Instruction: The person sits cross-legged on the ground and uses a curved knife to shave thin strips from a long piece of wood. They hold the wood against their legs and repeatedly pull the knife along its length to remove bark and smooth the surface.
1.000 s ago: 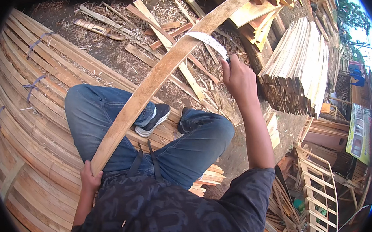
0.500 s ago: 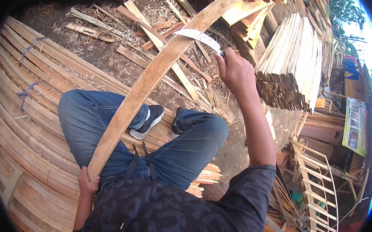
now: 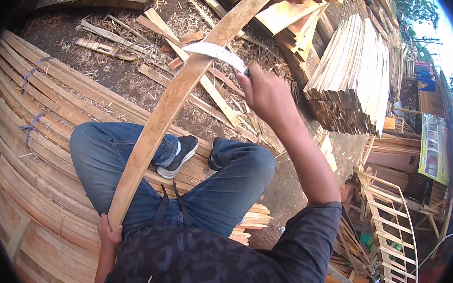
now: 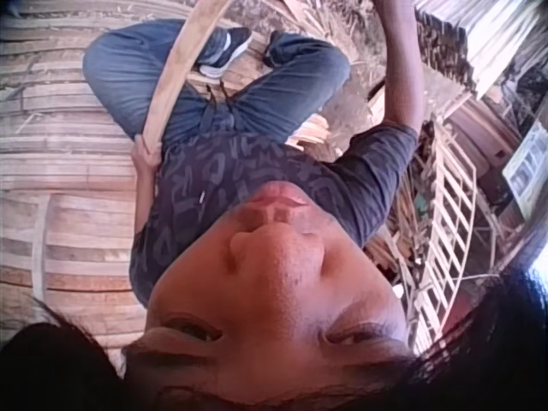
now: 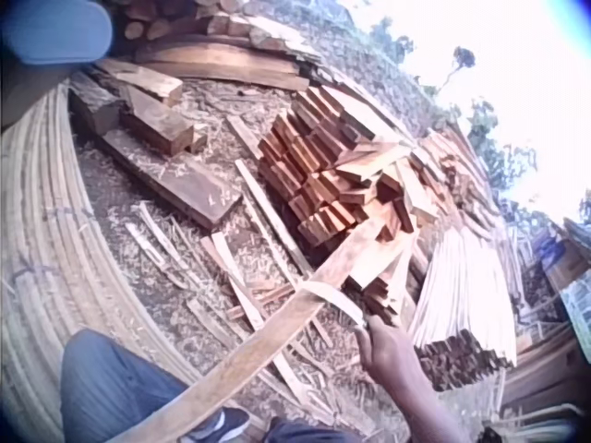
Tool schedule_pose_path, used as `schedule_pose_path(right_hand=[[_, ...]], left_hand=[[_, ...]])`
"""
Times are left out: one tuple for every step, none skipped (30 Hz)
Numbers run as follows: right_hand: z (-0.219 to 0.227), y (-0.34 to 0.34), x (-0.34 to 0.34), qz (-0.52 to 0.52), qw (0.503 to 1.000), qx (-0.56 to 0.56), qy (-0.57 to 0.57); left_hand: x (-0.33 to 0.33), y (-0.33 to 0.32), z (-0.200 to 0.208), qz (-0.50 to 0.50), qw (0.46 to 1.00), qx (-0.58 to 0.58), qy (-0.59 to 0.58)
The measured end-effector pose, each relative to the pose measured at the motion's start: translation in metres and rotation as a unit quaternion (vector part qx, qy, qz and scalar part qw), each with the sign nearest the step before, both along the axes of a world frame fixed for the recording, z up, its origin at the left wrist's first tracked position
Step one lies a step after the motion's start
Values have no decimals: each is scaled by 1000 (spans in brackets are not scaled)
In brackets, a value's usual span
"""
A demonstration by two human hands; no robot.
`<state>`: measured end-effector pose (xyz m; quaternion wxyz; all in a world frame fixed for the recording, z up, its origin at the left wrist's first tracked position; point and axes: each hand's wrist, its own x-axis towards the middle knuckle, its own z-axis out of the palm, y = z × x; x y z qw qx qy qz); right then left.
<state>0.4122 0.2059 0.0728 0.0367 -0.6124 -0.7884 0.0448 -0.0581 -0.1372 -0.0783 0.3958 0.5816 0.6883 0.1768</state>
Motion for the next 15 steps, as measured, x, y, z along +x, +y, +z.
schedule_pose_path(right_hand=[[7, 23, 26, -58, 998, 36, -16], [12, 42, 50, -154, 986, 52, 33], [17, 54, 86, -170, 980, 101, 13], [19, 58, 111, -189, 973, 135, -11], [19, 61, 133, -198, 971, 122, -47], [18, 59, 139, -203, 971, 124, -28], [18, 53, 140, -206, 971, 124, -9], [16, 48, 136, -205, 970, 124, 25], [13, 42, 128, -205, 969, 125, 59], [12, 34, 113, -207, 967, 118, 85], [7, 27, 108, -181, 973, 113, 86], [12, 19, 83, -146, 981, 98, 87], [16, 11, 59, -156, 979, 48, 119], [15, 4, 45, -106, 986, 45, 118], [13, -2, 35, -82, 991, 7, 102]], left_hand=[[0, 2, 1, -4, 1000, 3, 4], [0, 2, 2, -7, 1000, 7, 9], [-1, 5, 0, -16, 1000, 3, 6], [-3, 6, -1, -20, 1000, 0, 5], [-4, 4, -3, -21, 1000, -2, 5], [-5, 4, -5, -21, 1000, 4, 7], [-7, 1, -6, -20, 1000, 7, 10], [-6, -1, -6, -20, 1000, 9, 11], [-5, -1, -5, -18, 1000, 5, 10], [-5, 0, -3, -20, 1000, -1, 9], [-5, 2, -2, -23, 1000, -5, 7], [-6, 1, -4, -22, 1000, -4, 7], [-6, 1, -2, -24, 1000, -6, 12], [-7, 2, -1, -29, 999, -7, 14], [-8, 1, -1, -30, 999, -14, 12]])
